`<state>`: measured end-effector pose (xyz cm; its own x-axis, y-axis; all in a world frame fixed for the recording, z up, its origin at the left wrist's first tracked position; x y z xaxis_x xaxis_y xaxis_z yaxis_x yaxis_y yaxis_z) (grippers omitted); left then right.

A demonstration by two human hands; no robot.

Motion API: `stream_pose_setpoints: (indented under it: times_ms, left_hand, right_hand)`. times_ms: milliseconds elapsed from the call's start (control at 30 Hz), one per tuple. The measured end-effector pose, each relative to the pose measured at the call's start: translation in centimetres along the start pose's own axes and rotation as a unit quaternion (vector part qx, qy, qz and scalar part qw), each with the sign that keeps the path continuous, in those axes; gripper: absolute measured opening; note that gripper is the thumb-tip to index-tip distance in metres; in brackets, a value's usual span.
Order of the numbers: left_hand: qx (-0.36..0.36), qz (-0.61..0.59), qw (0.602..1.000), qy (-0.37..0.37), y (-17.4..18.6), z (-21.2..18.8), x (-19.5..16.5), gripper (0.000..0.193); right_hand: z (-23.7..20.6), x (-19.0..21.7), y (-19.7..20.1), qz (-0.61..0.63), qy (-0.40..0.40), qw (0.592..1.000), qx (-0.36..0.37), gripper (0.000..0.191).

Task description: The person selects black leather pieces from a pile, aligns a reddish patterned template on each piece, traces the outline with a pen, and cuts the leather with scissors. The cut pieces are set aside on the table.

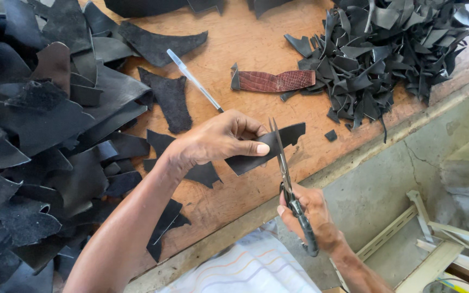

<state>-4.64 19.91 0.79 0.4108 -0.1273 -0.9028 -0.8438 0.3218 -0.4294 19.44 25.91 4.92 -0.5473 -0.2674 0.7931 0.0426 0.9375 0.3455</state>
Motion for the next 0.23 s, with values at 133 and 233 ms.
stream_pose_setpoints:
  times_ms: [133,233]
  left_hand:
    - [-0.049,-0.053,0.996,-0.054,0.6,-0.3,1.2,0.041]
    - [-0.114,-0.153,0.98,-0.06,0.3,0.0,4.0,0.046]
  right_hand:
    - [0.1,-0.4,-0.1,0.016,0.007,1.0,-0.017,0.009]
    - [0.2,-0.7,-0.3,0.053,-0.008,0.998,-0.035,0.01]
Point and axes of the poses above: each hand's wrist, its own z-axis towards the middle knuckle, its own y-axis out of the back of the hand, x = y × z, the point moved 3 cm from there along z, towards the middle knuckle, and after that the axes turned 15 degrees about x, right-handed, at the moved point
